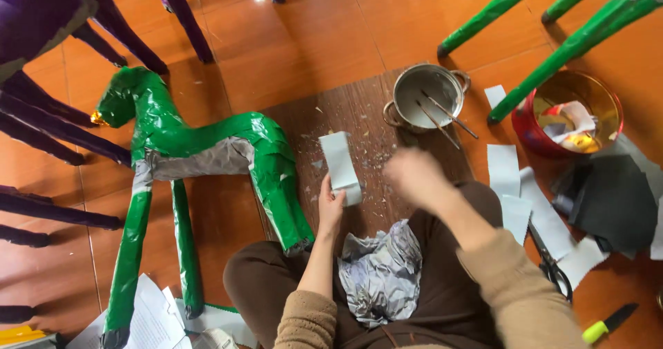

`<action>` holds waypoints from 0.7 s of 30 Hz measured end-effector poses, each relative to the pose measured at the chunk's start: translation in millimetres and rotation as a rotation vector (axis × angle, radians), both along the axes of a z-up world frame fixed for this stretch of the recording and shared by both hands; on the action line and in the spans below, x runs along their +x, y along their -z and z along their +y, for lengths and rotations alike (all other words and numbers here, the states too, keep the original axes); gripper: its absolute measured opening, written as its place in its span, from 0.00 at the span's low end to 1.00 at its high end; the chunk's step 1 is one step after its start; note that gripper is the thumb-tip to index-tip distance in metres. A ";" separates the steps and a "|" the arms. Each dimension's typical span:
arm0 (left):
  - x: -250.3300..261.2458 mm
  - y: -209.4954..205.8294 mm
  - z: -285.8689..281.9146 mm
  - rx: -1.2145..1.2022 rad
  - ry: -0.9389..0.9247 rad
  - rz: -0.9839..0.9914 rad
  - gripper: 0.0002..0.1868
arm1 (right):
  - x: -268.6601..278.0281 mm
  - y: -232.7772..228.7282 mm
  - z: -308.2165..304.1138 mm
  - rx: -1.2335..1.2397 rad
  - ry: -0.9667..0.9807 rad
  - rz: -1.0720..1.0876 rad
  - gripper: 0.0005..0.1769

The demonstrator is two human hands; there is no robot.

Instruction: Applying green adhesive strips to a paper-mache horse figure

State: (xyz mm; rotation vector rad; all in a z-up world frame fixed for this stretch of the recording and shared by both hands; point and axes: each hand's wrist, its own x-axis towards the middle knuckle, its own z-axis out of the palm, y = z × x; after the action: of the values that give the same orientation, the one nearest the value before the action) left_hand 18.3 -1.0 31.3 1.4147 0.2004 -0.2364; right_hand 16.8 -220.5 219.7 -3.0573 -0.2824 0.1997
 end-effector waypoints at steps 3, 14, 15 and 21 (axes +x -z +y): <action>-0.1 56.3 3.0 0.200 -0.040 0.206 0.31 | 43.2 69.0 -69.8 -0.150 0.408 -0.528 0.06; -4.5 43.8 1.0 0.058 -0.149 0.477 0.33 | -2.4 73.1 -57.4 0.302 0.615 -0.088 0.27; -3.0 36.4 1.1 0.038 -0.140 0.511 0.36 | -1.8 89.0 -53.6 0.455 0.644 -0.111 0.30; -1.8 46.2 2.9 0.214 -0.107 0.392 0.19 | 4.0 94.5 -36.2 1.635 0.922 0.091 0.26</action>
State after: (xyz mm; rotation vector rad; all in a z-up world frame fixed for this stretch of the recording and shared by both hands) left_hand 16.5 2.0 -14.9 1.5539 0.6381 -0.4129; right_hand 20.8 -256.7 125.2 -1.3066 0.6459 0.0000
